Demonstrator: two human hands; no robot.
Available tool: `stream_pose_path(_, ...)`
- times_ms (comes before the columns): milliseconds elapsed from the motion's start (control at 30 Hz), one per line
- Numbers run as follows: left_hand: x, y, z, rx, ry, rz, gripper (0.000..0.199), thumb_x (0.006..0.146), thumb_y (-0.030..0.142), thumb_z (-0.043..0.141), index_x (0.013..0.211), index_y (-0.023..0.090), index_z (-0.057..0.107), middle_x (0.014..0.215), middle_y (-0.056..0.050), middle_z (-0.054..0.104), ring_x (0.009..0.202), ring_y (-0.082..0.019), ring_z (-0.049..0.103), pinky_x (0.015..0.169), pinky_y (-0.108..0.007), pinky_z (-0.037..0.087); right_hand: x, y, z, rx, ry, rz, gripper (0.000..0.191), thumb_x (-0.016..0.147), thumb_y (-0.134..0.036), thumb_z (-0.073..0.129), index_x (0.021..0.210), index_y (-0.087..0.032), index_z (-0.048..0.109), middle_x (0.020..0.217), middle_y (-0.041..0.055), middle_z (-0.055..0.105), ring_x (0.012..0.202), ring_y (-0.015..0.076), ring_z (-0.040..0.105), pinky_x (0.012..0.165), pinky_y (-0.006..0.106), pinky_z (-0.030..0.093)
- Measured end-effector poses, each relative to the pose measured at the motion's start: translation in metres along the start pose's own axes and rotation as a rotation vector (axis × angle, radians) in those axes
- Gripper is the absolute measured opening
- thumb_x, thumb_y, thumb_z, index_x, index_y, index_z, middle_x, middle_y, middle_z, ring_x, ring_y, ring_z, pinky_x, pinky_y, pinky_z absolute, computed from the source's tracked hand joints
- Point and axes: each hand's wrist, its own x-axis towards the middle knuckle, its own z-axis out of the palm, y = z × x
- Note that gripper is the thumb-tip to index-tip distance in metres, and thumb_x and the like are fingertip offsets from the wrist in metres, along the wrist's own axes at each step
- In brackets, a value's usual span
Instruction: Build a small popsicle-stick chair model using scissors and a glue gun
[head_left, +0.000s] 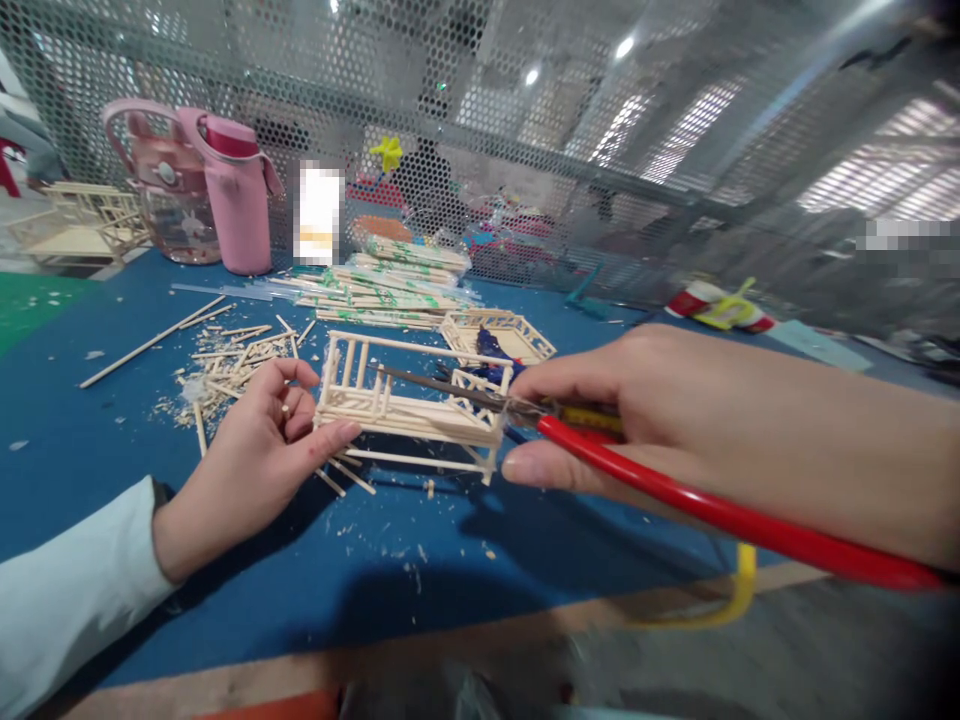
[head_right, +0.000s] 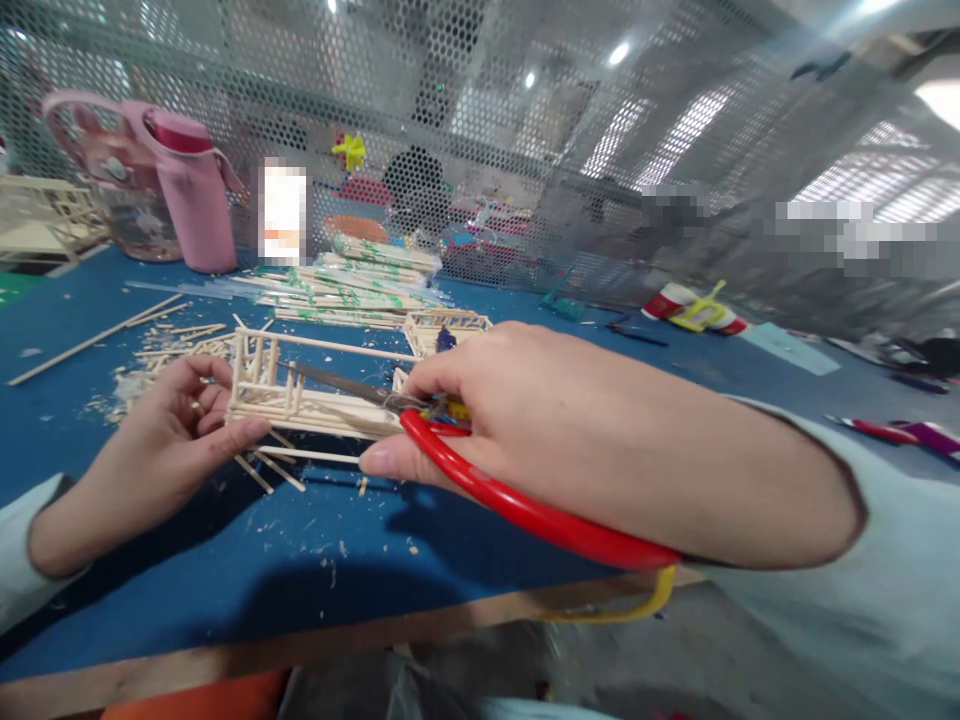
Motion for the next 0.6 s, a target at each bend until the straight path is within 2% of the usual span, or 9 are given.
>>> stream_pose_path(333,0.000,-0.001,0.001,0.047,-0.010,0.034,0.029,0.077,0.031,0.065,0.093,0.021,0.043,0.059,0.010,0.030,0.050,-0.007,0.031,0.047,-0.020,0.030,-0.003,-0.005,0.000,-0.104,0.005,-0.078,0.041,0.082,-0.055,0.055,0.053,-0.026,0.055,0.037,-0.0047,0.043,0.026,0.0078,0.030,0.032,0.029,0.020)
stream_pose_path(433,0.001,-0.001,0.000,0.062,-0.027,0.029,0.026,0.078,0.033,0.064,0.089,0.021,0.044,0.058,0.010,0.029,0.049,-0.007,0.030,0.046,-0.020,0.029,-0.002,-0.007,0.000,-0.081,0.021,-0.086,0.042,0.082,-0.054,0.054,0.052,-0.025,0.052,0.038,-0.0042,0.045,0.028,0.0081,0.033,0.035,0.030,0.023)
stream_pose_path(600,0.001,-0.003,-0.001,0.036,-0.043,0.006,0.027,0.079,0.038,0.064,0.084,0.021,0.045,0.057,0.009,0.031,0.049,-0.008,0.034,0.046,-0.020,0.031,0.002,-0.012,0.000,-0.060,-0.050,-0.015,0.045,0.083,-0.058,0.050,0.053,-0.024,0.053,0.042,-0.0021,0.051,0.034,0.0105,0.040,0.040,0.030,0.025)
